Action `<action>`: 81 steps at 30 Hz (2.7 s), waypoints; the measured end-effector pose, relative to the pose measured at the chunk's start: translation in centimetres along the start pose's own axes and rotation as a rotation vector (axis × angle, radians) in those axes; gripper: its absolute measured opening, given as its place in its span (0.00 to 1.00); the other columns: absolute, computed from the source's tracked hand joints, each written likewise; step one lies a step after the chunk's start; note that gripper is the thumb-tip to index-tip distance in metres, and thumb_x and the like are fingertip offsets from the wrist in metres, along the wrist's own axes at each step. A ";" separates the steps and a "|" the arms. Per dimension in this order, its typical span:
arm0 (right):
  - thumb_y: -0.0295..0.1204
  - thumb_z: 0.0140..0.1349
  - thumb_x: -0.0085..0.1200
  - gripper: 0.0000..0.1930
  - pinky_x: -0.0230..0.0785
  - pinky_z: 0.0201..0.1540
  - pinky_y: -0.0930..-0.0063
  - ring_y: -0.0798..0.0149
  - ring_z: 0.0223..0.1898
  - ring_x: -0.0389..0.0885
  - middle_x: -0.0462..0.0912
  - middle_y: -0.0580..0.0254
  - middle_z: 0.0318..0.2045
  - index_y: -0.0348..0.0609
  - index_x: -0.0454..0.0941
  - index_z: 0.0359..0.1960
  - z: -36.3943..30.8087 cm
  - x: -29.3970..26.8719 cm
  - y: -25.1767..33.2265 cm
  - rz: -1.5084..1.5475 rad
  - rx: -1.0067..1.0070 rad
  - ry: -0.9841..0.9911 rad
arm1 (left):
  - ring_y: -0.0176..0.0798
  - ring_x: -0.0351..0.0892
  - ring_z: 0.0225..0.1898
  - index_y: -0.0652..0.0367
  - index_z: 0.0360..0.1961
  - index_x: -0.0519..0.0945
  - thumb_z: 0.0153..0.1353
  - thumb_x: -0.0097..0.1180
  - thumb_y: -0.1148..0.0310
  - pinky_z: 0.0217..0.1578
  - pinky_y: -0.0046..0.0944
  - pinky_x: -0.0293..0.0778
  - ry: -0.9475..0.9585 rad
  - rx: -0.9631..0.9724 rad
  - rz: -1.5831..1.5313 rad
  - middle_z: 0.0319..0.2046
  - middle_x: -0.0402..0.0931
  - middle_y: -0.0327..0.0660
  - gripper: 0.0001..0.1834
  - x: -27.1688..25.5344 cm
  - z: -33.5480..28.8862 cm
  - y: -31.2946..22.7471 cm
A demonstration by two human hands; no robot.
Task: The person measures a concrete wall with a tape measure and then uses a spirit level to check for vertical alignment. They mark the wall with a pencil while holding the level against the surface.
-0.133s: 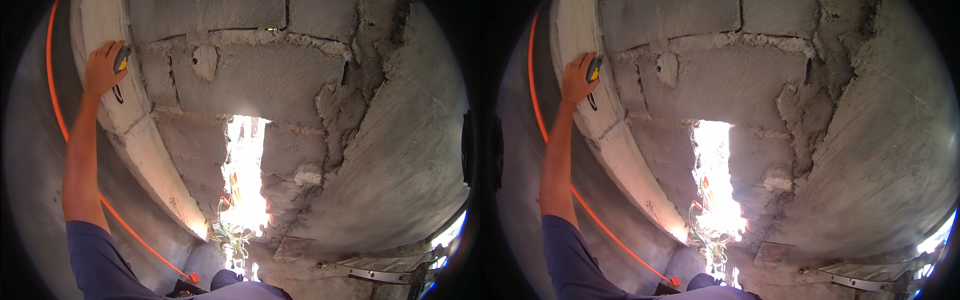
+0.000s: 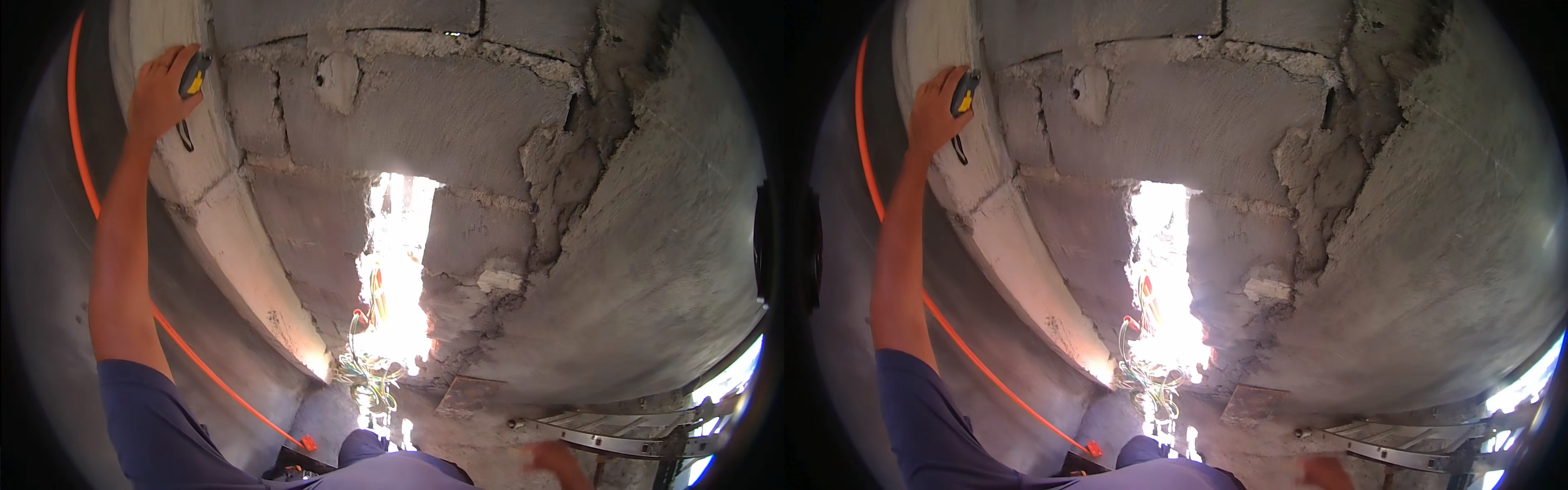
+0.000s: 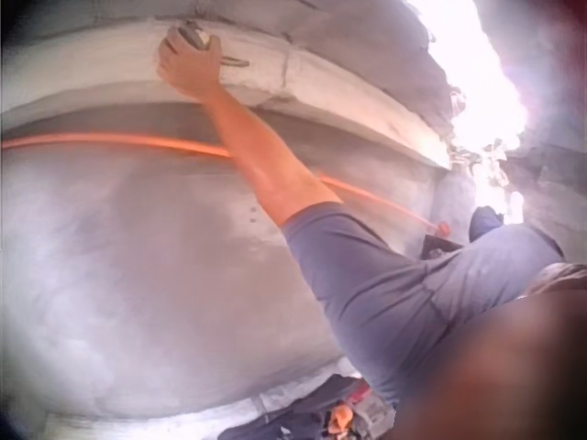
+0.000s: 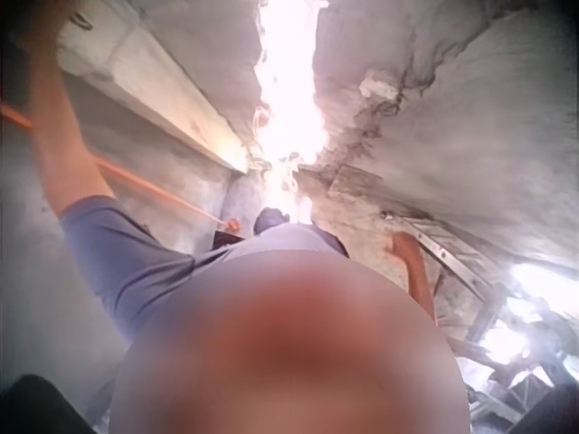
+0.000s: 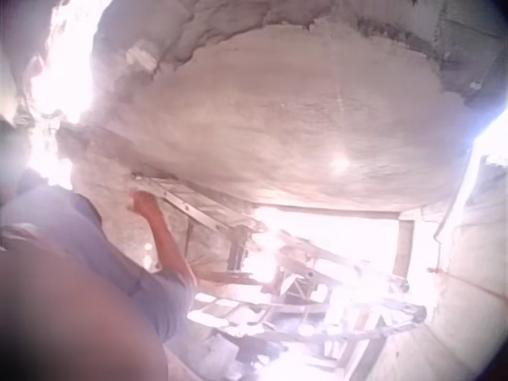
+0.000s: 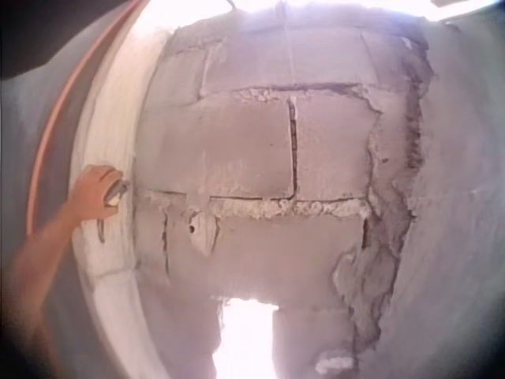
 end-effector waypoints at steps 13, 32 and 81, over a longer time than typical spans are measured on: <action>0.27 0.70 0.56 0.05 0.73 0.36 0.73 0.64 0.34 0.82 0.83 0.57 0.33 0.39 0.80 0.40 4.0 -35.6 25.1 0.774 -0.831 -1.150 | 0.50 0.77 0.63 0.38 0.73 0.69 0.54 0.73 0.60 0.68 0.50 0.69 0.015 -0.054 0.038 0.65 0.75 0.41 0.44 0.7 -0.5 0.4; 0.32 0.73 0.60 0.20 0.74 0.35 0.69 0.67 0.30 0.82 0.84 0.55 0.39 0.48 0.75 0.65 3.3 -44.1 26.1 0.559 -0.691 -1.250 | 0.55 0.66 0.74 0.53 0.77 0.65 0.55 0.69 0.76 0.74 0.52 0.61 0.020 0.145 -0.059 0.73 0.67 0.51 0.47 8.6 -1.5 7.3; 0.52 0.46 0.84 0.47 0.76 0.58 0.56 0.50 0.57 0.82 0.78 0.44 0.59 0.42 0.63 0.56 4.1 -22.6 30.1 0.627 -0.738 -1.025 | 0.39 0.66 0.71 0.57 0.81 0.51 0.84 0.40 0.56 0.71 0.40 0.64 0.503 -1.357 -2.871 0.70 0.64 0.44 0.32 -23.8 -22.6 -47.3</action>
Point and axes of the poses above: each hand's wrist, its own z-axis towards the middle knuckle, its own x-axis out of the palm, y = z × x, the point moved 5 cm from there along z, towards the middle knuckle
